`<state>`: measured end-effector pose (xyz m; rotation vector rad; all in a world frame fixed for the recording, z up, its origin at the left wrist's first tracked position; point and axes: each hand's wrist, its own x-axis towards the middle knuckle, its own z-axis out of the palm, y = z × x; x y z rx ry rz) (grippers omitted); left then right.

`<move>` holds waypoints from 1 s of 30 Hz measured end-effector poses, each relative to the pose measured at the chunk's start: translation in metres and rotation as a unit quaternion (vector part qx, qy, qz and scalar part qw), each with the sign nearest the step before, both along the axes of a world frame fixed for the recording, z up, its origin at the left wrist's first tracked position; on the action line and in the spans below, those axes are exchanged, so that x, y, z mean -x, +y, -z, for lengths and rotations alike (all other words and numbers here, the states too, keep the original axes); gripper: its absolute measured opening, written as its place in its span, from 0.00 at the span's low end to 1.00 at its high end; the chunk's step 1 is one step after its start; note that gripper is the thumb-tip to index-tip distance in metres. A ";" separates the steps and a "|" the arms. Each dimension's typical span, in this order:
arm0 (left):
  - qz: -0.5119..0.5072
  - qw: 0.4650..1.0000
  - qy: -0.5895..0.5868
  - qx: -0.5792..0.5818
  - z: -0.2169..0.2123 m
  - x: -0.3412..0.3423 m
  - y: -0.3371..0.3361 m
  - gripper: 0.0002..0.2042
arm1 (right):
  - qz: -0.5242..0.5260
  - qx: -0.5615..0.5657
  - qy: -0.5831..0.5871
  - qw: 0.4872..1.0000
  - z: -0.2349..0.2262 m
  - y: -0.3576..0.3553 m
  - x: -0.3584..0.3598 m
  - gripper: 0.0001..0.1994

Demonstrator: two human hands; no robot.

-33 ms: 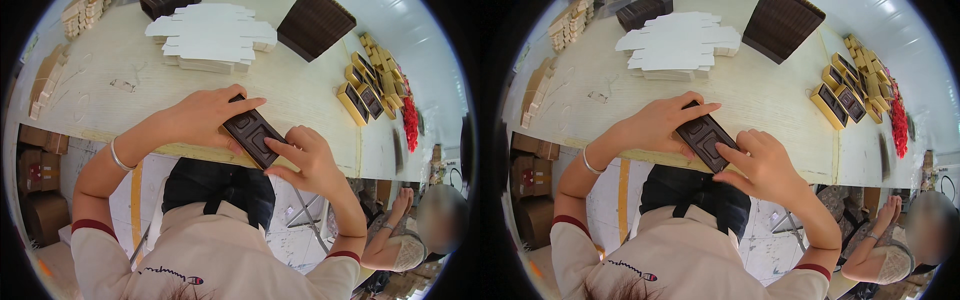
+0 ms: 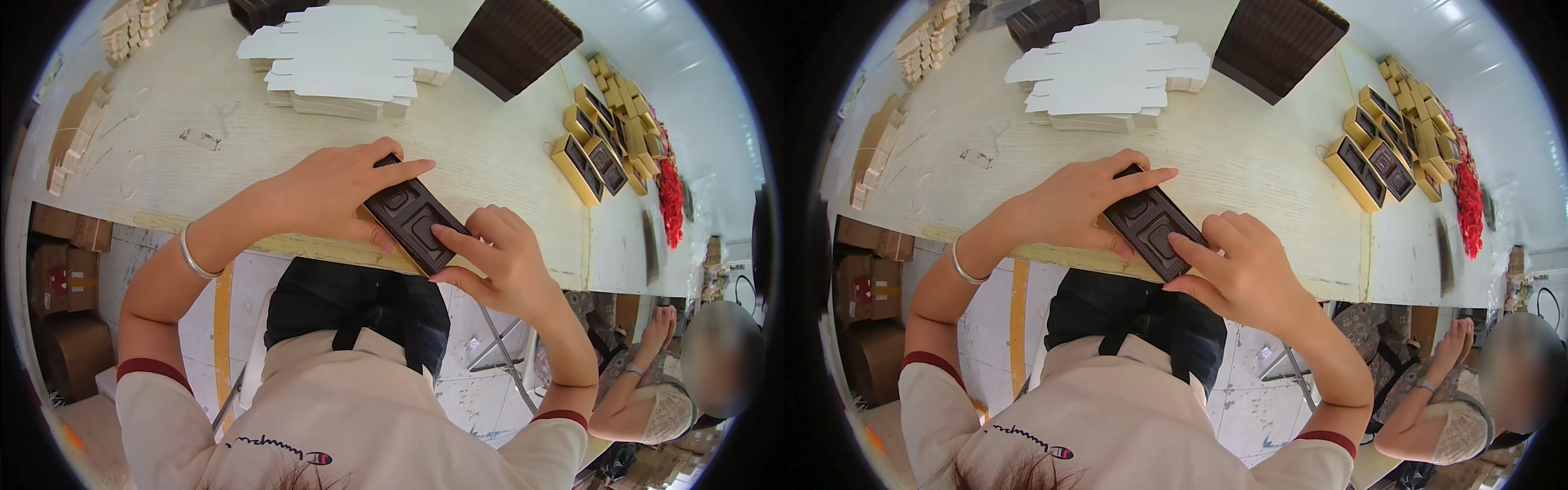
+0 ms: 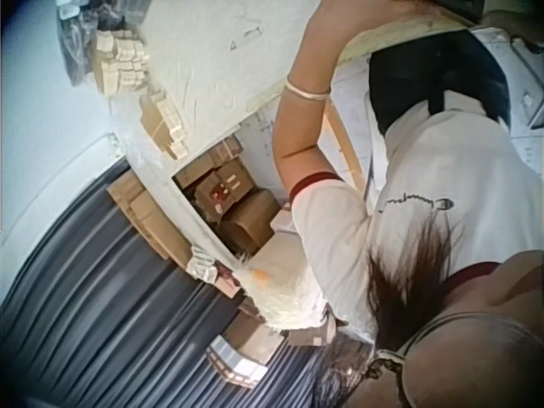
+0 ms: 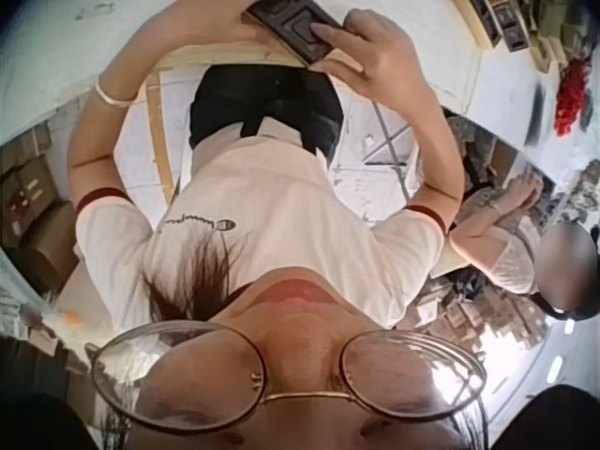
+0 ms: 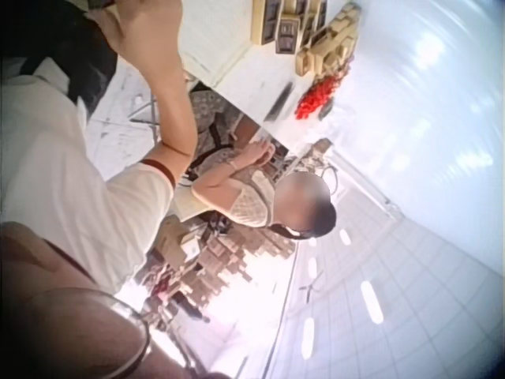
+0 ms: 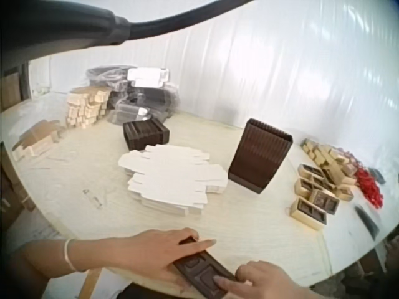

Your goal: The person folds flat cardboard pieces into small rectangular boxes and inserts black plastic trays into them. The person repeats this process multiple times, stacking the finished boxes on the table.

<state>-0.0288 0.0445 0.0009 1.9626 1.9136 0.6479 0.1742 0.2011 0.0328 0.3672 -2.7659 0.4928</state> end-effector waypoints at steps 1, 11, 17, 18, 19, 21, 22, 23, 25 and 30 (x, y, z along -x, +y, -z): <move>0.001 1.000 0.003 -0.002 0.000 0.000 0.000 0.49 | 0.000 -0.017 0.026 1.000 0.005 -0.001 0.000 0.23; -0.045 0.998 0.024 -0.027 -0.003 -0.008 -0.009 0.45 | 0.089 -0.036 0.046 0.994 0.025 -0.018 -0.013 0.30; 0.010 0.978 0.103 -0.180 0.021 -0.014 -0.013 0.39 | 0.208 0.027 0.069 0.975 0.065 -0.063 0.004 0.35; 0.022 0.980 0.113 -0.162 0.020 -0.014 -0.014 0.38 | 0.205 0.026 0.060 0.977 0.064 -0.061 0.003 0.35; 0.034 0.981 0.123 -0.144 0.020 -0.015 -0.015 0.38 | 0.200 0.026 0.052 0.978 0.060 -0.061 0.002 0.36; 0.037 0.980 0.155 -0.117 0.014 -0.014 -0.017 0.37 | 0.189 0.042 0.025 0.981 0.051 -0.055 0.001 0.36; 0.037 0.979 0.171 -0.103 0.011 -0.015 -0.018 0.36 | 0.192 0.027 0.057 0.979 0.053 -0.051 -0.004 0.35; 0.024 0.975 0.194 -0.104 0.008 -0.017 -0.020 0.36 | 0.194 0.011 0.088 0.977 0.053 -0.046 -0.009 0.34; -0.005 0.966 0.239 -0.103 0.003 -0.023 -0.023 0.34 | 0.200 -0.042 0.086 0.975 0.048 -0.046 -0.015 0.27; 0.014 0.950 0.293 -0.104 0.014 -0.031 -0.023 0.32 | 0.153 0.074 0.051 0.984 0.055 -0.034 -0.008 0.23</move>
